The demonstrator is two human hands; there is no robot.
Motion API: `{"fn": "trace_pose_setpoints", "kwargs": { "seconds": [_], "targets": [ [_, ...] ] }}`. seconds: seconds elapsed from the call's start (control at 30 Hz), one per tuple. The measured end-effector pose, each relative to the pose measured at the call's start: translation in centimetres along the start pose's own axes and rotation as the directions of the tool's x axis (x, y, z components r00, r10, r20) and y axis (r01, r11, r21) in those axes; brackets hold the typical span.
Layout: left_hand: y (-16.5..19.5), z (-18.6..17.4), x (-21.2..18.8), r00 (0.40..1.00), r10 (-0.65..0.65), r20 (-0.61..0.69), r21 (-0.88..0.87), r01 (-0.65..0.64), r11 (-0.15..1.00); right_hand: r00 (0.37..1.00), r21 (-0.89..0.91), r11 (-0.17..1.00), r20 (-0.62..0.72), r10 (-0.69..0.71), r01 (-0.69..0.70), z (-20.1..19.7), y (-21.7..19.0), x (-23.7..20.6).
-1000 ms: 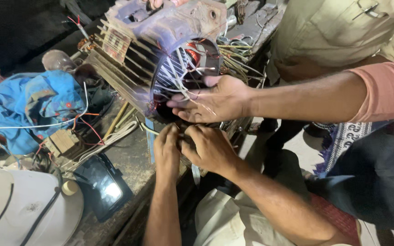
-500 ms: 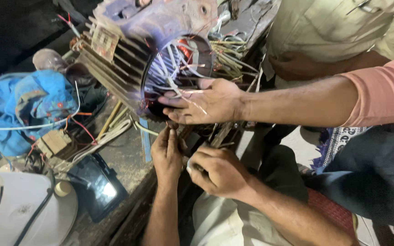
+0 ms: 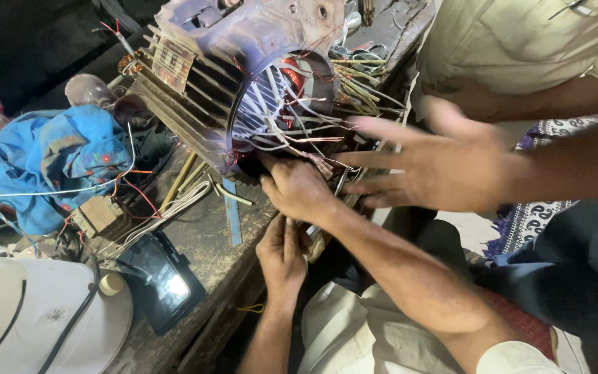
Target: The person holds a motor stator and manipulates its copper windings, inserting and adjusting white insulating tubes into the slots. Another person assists by handing over tubes and pointing to specific areas.
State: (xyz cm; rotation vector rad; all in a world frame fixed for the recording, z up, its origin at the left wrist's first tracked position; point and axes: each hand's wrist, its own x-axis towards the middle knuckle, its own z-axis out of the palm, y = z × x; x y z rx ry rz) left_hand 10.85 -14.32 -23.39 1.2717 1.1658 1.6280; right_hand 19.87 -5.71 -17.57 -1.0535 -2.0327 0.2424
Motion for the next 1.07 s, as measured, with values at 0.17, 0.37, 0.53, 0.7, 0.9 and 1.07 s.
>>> {"fn": "trace_pose_setpoints", "kwargs": {
  "seconds": [0.17,0.37,0.53,0.7,0.9,1.07],
  "targets": [
    [-1.6,0.2,-0.3,1.0,0.002,0.03,0.145,-0.007,0.989,0.95,-0.116,0.989,0.288,0.119,-0.088,1.1,0.2,0.9],
    [-1.8,-2.5,-0.8,0.996,-0.032,0.085,0.165,0.018,0.986,0.99,-0.049,0.993,0.078,0.114,-0.111,1.9,-0.6,-0.7],
    [0.0,-2.3,-0.1,0.991,-0.018,0.135,0.307,-0.024,0.951,0.998,0.05,0.997,0.04,0.057,-0.059,1.9,0.2,0.0],
    [1.6,-0.4,0.5,0.983,-0.092,0.162,0.322,0.035,0.946,0.964,-0.006,0.991,0.229,0.135,-0.137,1.4,0.9,1.3],
    [0.6,-1.3,1.1,0.984,-0.051,0.169,0.23,0.011,0.973,0.987,-0.112,0.994,0.162,0.02,-0.002,-0.3,1.5,3.0],
    [-2.0,-3.7,2.9,0.985,-0.165,0.045,-0.171,0.17,0.97,0.987,-0.09,0.993,0.149,-0.057,0.071,-2.4,2.1,4.8]
  ]
}}
